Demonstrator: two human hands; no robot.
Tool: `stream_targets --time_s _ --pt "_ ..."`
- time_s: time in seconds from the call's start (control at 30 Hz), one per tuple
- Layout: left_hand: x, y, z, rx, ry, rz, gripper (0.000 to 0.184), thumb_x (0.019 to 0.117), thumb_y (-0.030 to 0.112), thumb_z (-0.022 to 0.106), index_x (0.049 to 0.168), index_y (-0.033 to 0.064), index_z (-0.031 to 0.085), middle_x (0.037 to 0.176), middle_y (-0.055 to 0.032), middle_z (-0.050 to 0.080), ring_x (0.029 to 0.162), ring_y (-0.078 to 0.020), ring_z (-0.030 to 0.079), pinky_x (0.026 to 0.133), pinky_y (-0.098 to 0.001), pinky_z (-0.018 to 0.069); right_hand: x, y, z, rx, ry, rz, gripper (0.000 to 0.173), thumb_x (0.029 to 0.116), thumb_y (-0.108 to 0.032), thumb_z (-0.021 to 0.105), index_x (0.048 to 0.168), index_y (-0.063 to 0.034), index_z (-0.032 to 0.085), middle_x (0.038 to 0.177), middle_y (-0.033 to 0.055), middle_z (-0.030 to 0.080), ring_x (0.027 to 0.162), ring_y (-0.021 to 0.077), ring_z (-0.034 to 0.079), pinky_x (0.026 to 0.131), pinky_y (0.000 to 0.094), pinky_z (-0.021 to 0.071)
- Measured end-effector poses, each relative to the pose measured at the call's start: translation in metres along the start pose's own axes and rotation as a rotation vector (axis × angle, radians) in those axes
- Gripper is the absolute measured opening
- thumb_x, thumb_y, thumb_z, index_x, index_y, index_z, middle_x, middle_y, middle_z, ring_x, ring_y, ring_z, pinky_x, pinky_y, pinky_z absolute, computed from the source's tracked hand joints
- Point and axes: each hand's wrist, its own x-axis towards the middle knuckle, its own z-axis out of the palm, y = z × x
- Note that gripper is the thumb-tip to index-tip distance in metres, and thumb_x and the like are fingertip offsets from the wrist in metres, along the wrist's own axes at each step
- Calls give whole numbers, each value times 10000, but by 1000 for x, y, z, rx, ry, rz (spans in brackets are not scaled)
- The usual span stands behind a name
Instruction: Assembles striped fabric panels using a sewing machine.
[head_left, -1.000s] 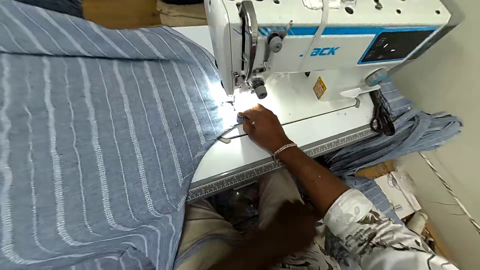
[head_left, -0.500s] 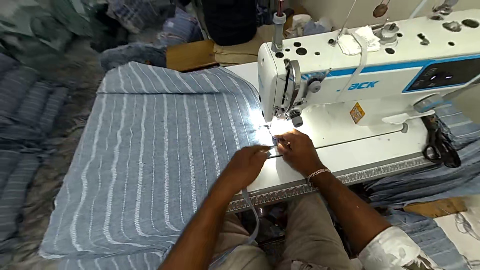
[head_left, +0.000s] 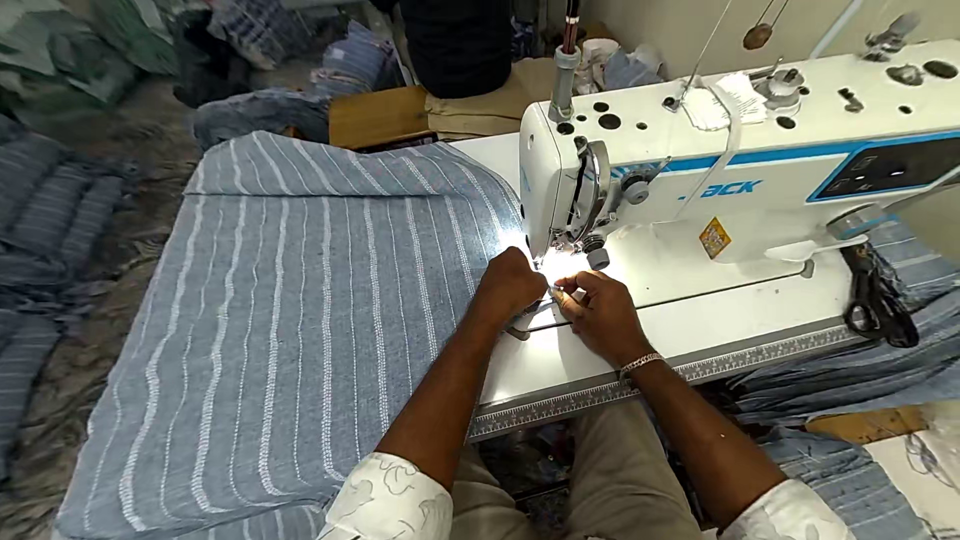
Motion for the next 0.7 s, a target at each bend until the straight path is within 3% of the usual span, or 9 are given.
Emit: stream_targets --time_s 0.17,0.2,0.27,0.37,0.43,0.47,0.57,0.63,0.7 --pt "1 1 0 78 -24 45 231 844 163 737 950 -24 650 880 -212 669 848 -377 668 725 -613 526 -5 -2 10 -201 62 -177 194 993 -201 628 1044 -117 795 918 84 670 771 202 667 664 384 574" --pt "-4 2 -1 123 -3 46 278 848 186 746 1005 -21 648 903 -219 676 870 -391 675 734 -624 528 -6 -6 9 -250 43 -178 196 998 -193 615 1037 -108 787 924 95 668 772 220 676 653 398 578" --pt "-23 -1 -2 273 107 21 513 875 315 765 1266 26 601 1060 -237 691 1017 -438 677 805 -652 539 -6 -16 4 -364 -52 -154 207 1013 -186 578 1058 -108 764 979 109 671 777 247 694 632 421 588" --pt "-31 -27 6 385 306 -14 839 885 618 687 1517 109 476 1494 -264 499 1427 -522 387 1050 -767 337 -1 -30 -1 -521 -237 -61 311 1027 -163 531 1277 -131 714 1142 146 635 808 276 701 649 430 599" --pt "-18 -47 12 393 341 -24 984 875 806 530 1586 139 397 1661 -226 296 1545 -504 175 1166 -784 102 2 -33 -3 -555 -330 5 373 1033 -165 515 1379 -137 651 1229 179 595 848 299 701 687 449 604" --pt "-11 -53 13 392 374 -20 1018 858 852 489 1586 146 399 1677 -201 276 1560 -483 151 1182 -769 60 3 -29 -7 -543 -350 34 380 1043 -186 499 1393 -143 640 1252 187 592 871 308 703 714 464 605" --pt "2 -53 9 369 398 -25 1043 839 871 489 1584 148 398 1684 -183 270 1569 -464 131 1184 -762 33 -1 -10 -66 -441 -275 178 412 1092 -279 464 1419 -74 608 1294 205 648 1130 370 669 949 571 544" --pt "6 -51 7 376 389 -33 1063 825 889 485 1585 151 396 1687 -190 259 1569 -467 127 1179 -766 33 -17 9 -126 -516 -31 255 441 1084 -325 505 1427 -61 594 1294 216 673 1156 401 670 952 630 533" --pt "6 -53 7 380 389 -18 1048 824 885 493 1565 146 427 1677 -197 277 1565 -471 144 1175 -772 39 -34 35 -161 -687 48 356 501 1034 -196 586 1488 3 505 1440 303 548 1298 538 538 989 809 375"
